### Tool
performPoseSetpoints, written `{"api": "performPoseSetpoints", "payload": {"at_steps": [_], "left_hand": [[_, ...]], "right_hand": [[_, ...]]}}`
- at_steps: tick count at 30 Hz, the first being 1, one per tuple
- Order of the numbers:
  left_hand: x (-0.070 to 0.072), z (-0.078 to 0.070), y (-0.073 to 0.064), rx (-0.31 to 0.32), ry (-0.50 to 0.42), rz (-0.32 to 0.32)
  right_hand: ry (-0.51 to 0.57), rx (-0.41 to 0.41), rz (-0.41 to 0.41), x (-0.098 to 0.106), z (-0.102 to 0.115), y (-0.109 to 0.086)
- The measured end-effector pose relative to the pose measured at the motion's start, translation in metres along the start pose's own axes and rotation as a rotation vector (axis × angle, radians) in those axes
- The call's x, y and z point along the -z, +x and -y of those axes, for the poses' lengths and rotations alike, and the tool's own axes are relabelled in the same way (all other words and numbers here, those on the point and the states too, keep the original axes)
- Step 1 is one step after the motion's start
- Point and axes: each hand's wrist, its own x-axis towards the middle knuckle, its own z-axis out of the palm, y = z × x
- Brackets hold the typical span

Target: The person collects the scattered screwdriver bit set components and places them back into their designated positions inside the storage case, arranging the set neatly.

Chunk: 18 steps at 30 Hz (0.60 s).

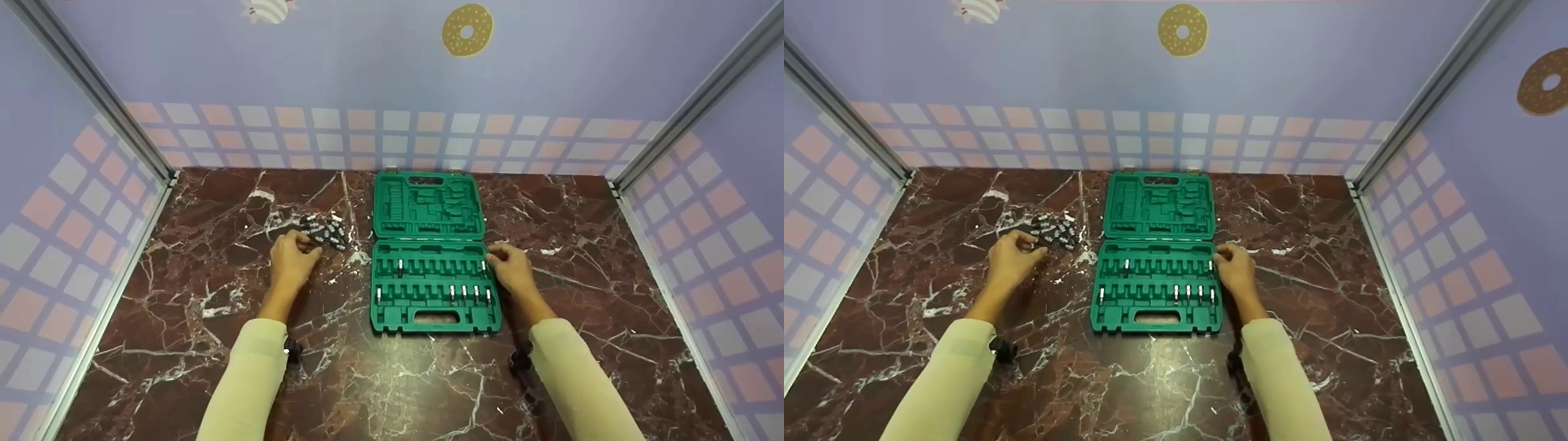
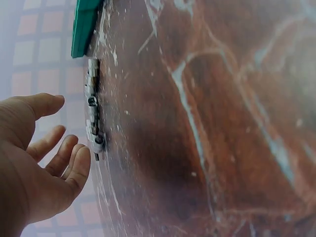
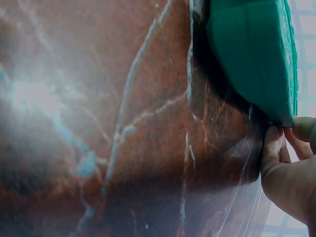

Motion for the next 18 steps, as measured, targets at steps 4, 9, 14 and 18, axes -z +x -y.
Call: {"api": "performPoseSetpoints", "payload": {"at_steps": [4, 9, 14, 18], "left_hand": [[0.002, 0.004, 0.004, 0.036, 0.003, -0.010], [0.002, 0.006, 0.009, 0.085, 0.006, -0.015], [0.001, 0.006, 0.012, 0.102, 0.028, -0.007], [0.002, 0.006, 0.015, 0.113, 0.050, 0.004]], "right_hand": [[0.003, 0.006, -0.007, -0.001, 0.000, 0.000], [0.006, 0.008, -0.006, -0.001, -0.001, -0.001], [-0.002, 0.003, 0.004, 0.000, 0.000, -0.001], [-0.011, 0.005, 0.008, 0.001, 0.002, -0.002]]}}
